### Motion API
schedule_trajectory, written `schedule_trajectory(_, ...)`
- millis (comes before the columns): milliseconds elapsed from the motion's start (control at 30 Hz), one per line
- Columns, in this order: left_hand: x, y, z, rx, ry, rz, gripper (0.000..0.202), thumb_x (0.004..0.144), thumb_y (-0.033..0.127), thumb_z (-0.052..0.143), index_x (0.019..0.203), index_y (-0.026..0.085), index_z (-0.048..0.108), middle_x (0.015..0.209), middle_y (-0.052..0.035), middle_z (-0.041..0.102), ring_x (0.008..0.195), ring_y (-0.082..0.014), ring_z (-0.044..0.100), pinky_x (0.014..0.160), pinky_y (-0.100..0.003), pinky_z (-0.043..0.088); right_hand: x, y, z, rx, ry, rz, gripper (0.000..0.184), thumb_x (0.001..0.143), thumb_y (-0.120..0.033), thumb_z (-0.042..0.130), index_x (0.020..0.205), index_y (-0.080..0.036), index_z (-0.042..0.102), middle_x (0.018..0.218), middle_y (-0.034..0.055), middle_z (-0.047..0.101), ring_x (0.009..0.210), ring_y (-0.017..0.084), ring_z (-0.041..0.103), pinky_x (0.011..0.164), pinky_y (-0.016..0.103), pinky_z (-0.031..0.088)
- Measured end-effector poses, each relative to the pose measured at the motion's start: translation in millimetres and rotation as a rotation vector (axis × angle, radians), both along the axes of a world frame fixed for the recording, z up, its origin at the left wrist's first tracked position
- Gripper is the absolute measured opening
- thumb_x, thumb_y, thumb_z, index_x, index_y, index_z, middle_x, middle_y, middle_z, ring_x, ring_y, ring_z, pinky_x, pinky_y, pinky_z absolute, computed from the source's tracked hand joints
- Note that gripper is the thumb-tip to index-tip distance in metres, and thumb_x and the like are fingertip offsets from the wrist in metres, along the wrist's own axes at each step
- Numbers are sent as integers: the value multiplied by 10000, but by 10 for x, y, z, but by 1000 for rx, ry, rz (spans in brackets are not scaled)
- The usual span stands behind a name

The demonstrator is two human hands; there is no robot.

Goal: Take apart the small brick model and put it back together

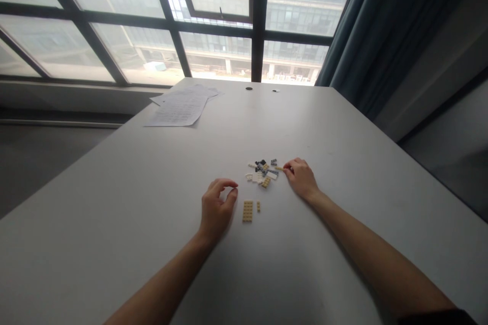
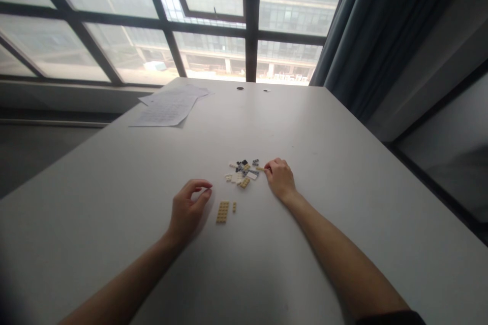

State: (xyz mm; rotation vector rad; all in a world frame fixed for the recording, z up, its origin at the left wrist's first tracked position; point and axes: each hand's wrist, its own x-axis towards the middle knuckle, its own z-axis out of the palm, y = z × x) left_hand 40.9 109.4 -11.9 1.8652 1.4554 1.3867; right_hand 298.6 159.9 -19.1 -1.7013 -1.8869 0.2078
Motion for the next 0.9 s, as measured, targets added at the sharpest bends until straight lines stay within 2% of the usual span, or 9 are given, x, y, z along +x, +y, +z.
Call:
schedule_trajectory(133,0,3,-9,6,8,5,103,803,252,532,797,197,619,841,-19,646,849,-191,601,783,-338,488,35,-72,32,-4,66,-3,109,829,-176,550,802,-174,655,842,65,637,835,211,539,815,347,412)
schedule_trajectory(300,-7,1,-15,27,24,10,87,809,237,541,820,197,617,840,-19,643,839,-188,598,779,-332,489,-11,-254,127,-35,224,-6,138,848,-237,518,827,-172,638,765,32,653,686,164,567,679,290,443)
schedule_trajectory(400,5,-37,8,96,75,-14,74,829,226,548,854,197,612,859,-24,639,853,-187,593,792,-333,484,-171,-453,168,-105,559,41,131,808,-292,591,825,-168,629,711,11,636,637,148,560,615,263,444)
schedule_trajectory(467,22,-79,24,170,140,-71,82,839,231,567,901,201,612,887,-31,643,873,-190,590,812,-338,480,-326,-610,182,-165,791,119,149,780,-314,638,819,-170,626,685,-5,615,611,134,542,586,250,438)
schedule_trajectory(567,49,-139,30,281,251,-185,201,835,238,609,1035,216,608,923,-40,656,898,-195,587,838,-348,473,-541,-817,189,-234,973,208,156,761,-316,678,816,-178,630,650,-20,595,593,124,537,575,244,444)
schedule_trajectory(667,65,-165,18,341,310,-238,284,839,240,622,1122,232,594,908,-42,670,897,-199,591,838,-349,471,-654,-935,185,-252,1071,232,163,737,-312,716,793,-185,630,662,-19,614,608,125,563,588,246,464)
schedule_trajectory(900,61,-160,1,366,347,-293,340,829,241,640,1163,227,578,963,-57,666,927,-208,581,852,-357,462,-709,-1005,109,-279,1182,230,199,689,-278,776,794,-183,637,711,-14,654,647,126,601,631,247,487)
